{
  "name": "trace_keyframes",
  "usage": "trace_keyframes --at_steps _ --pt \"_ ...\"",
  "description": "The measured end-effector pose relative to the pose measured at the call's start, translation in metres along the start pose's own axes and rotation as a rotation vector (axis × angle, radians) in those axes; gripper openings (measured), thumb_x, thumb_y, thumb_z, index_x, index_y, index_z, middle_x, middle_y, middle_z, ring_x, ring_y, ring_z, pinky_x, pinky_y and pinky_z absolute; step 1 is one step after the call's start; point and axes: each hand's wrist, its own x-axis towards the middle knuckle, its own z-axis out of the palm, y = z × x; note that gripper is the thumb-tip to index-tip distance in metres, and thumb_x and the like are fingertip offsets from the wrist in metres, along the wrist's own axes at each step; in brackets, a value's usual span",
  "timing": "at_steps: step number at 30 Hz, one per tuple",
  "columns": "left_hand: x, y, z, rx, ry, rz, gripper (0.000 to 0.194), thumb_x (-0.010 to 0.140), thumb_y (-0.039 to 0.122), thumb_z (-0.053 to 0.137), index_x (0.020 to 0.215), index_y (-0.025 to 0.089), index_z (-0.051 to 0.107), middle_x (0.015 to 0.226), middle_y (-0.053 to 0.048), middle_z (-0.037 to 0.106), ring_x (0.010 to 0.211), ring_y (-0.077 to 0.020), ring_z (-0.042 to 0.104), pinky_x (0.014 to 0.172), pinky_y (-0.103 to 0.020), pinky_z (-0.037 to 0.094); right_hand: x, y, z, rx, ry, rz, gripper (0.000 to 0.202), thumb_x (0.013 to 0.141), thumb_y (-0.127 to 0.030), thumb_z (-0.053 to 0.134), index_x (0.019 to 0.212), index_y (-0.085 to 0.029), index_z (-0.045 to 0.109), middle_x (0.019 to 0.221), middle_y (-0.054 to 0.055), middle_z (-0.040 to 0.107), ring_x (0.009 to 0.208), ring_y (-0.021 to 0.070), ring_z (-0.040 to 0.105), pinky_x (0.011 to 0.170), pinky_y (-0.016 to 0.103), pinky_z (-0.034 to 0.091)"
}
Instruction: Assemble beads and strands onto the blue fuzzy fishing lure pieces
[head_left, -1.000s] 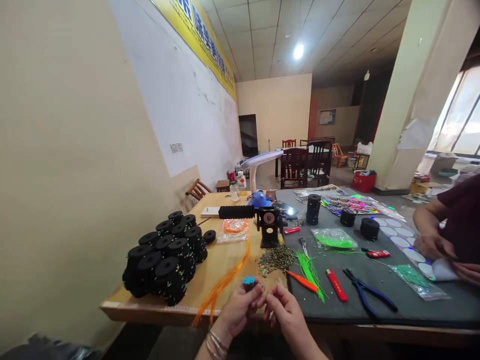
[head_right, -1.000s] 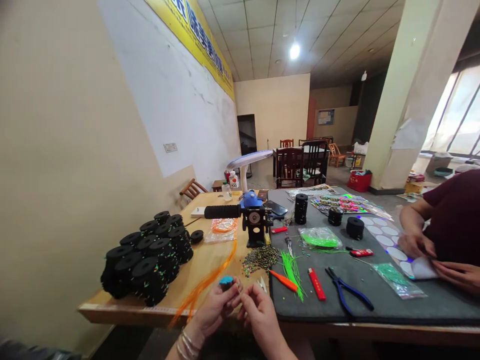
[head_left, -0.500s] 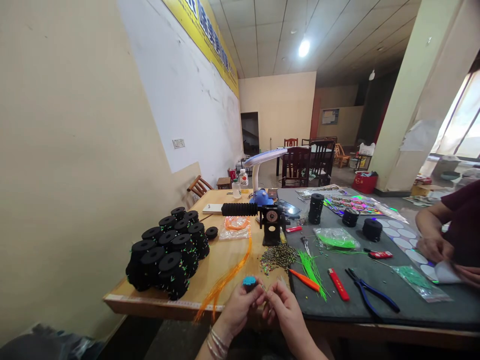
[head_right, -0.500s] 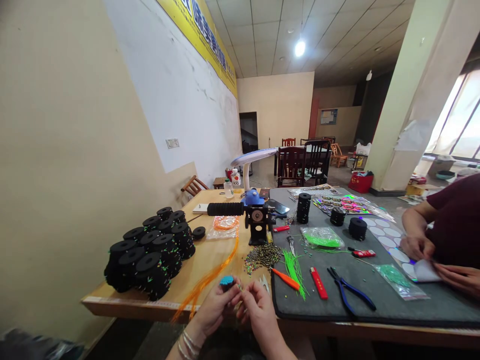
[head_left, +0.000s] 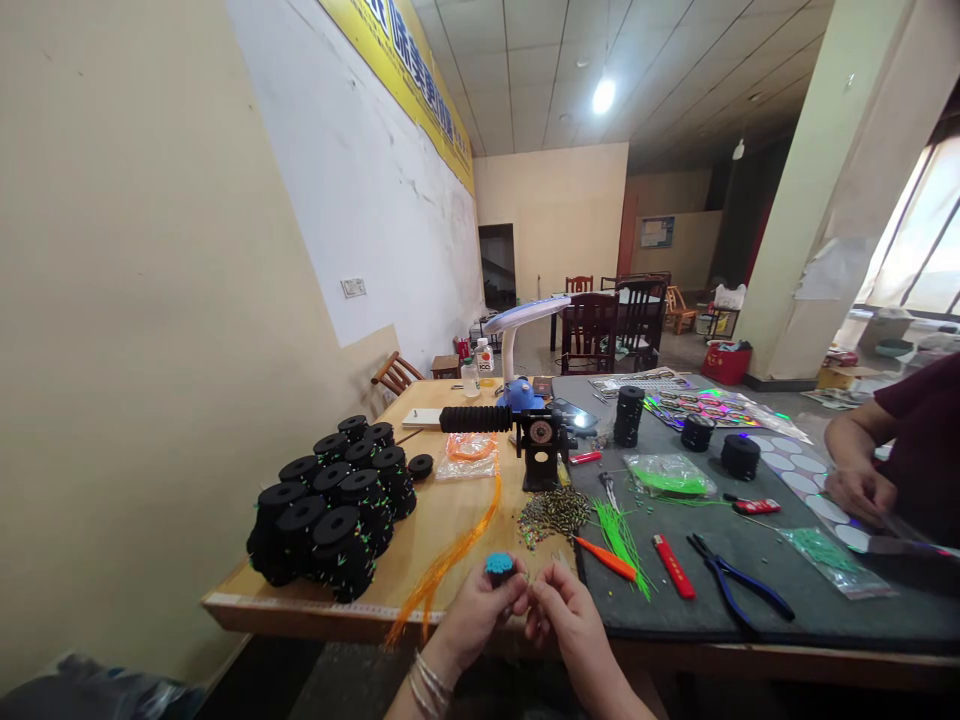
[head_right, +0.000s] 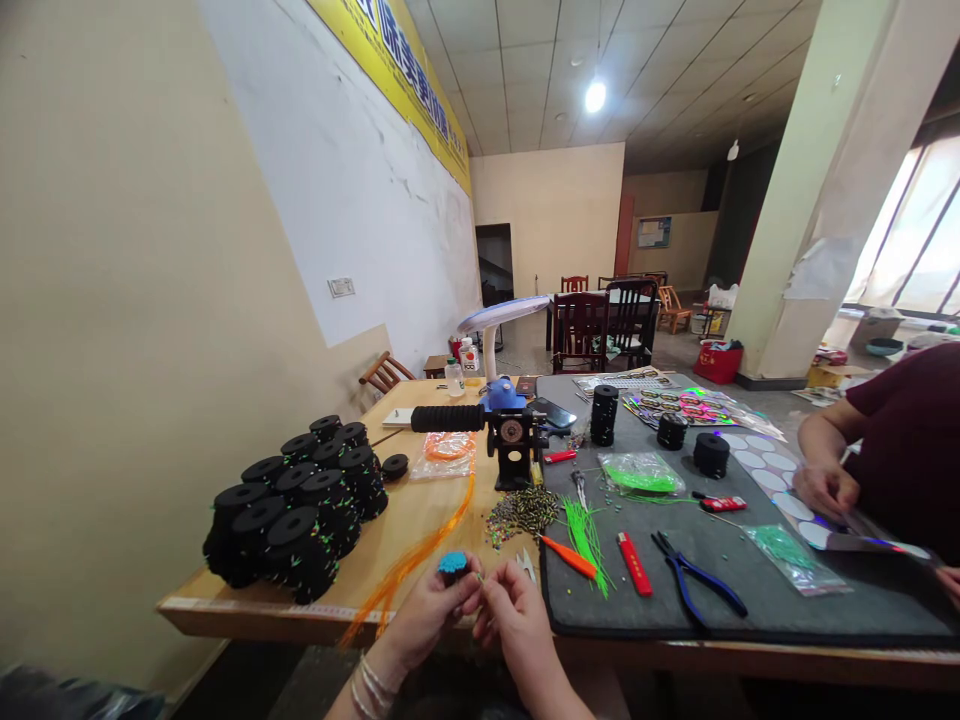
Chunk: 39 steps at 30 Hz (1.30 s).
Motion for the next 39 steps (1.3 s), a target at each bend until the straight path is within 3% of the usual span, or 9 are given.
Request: trace_keyframes --at_steps 4,12,18,24,33,39 --pt "0.0 0.0 0.0 0.084 -0.012 0.04 0.039 0.067 0.047 0.078 0.079 0.015 0.059 0.052 0.005 0.054 0.048 -0.0083 0.045 0.048 -0.02 0.027 0.002 0.002 -0.002 -0.029 -0.006 0.01 0.055 0.062 -0.07 0.068 0.066 -0.02 0.046 0.053 -0.002 0.063 0.038 0.0071 0.048 0.04 0.018 0.034" --pt "-0.005 0.013 0.001 0.373 0.14 0.14 0.034 0.067 0.046 0.076 0.072 0.015 0.063 0.055 0.006 0.048 0.051 -0.0091 0.04 0.049 -0.02 0.033 0.006 0.004 -0.01 -0.138 -0.007 0.041 0.056 0.063 -0.073 0.064 0.07 -0.02 0.048 0.043 -0.007 0.052 0.032 0.0036 0.035 0.035 0.016 0.022" --pt "-0.008 0.025 0.001 0.491 0.195 0.267 0.023 0.074 0.039 0.072 0.072 0.016 0.066 0.067 -0.002 0.064 0.067 -0.0171 0.057 0.065 -0.025 0.045 0.009 0.007 -0.018 -0.172 0.074 -0.054 0.054 0.066 -0.068 0.065 0.085 -0.018 0.058 0.079 0.003 0.069 0.039 0.0054 0.047 0.035 0.018 0.035" --pt "-0.011 0.027 0.008 0.528 0.222 0.318 0.021 0.075 0.037 0.071 0.071 0.017 0.065 0.067 -0.003 0.064 0.065 -0.0179 0.058 0.063 -0.026 0.047 0.006 -0.002 -0.012 -0.159 -0.015 -0.049 0.049 0.068 -0.062 0.068 0.084 -0.017 0.06 0.072 0.001 0.066 0.04 0.0057 0.048 0.036 0.018 0.037" --pt "-0.009 0.015 0.004 0.495 0.289 0.316 0.025 0.074 0.041 0.072 0.075 0.017 0.065 0.073 -0.003 0.067 0.071 -0.0193 0.061 0.069 -0.028 0.05 0.003 -0.01 -0.01 -0.075 0.001 0.043 0.051 0.059 -0.063 0.075 0.069 -0.017 0.054 0.055 -0.005 0.056 0.041 0.0059 0.046 0.04 0.018 0.037" --pt "-0.003 -0.007 -0.006 0.457 0.135 0.241 0.034 0.081 0.047 0.064 0.09 0.015 0.07 0.087 -0.007 0.072 0.084 -0.0217 0.063 0.08 -0.031 0.049 0.002 -0.017 -0.011 0.068 0.009 0.071 0.048 0.064 -0.059 0.074 0.067 -0.019 0.047 0.05 -0.008 0.052 0.037 0.0029 0.039 0.037 0.015 0.026"
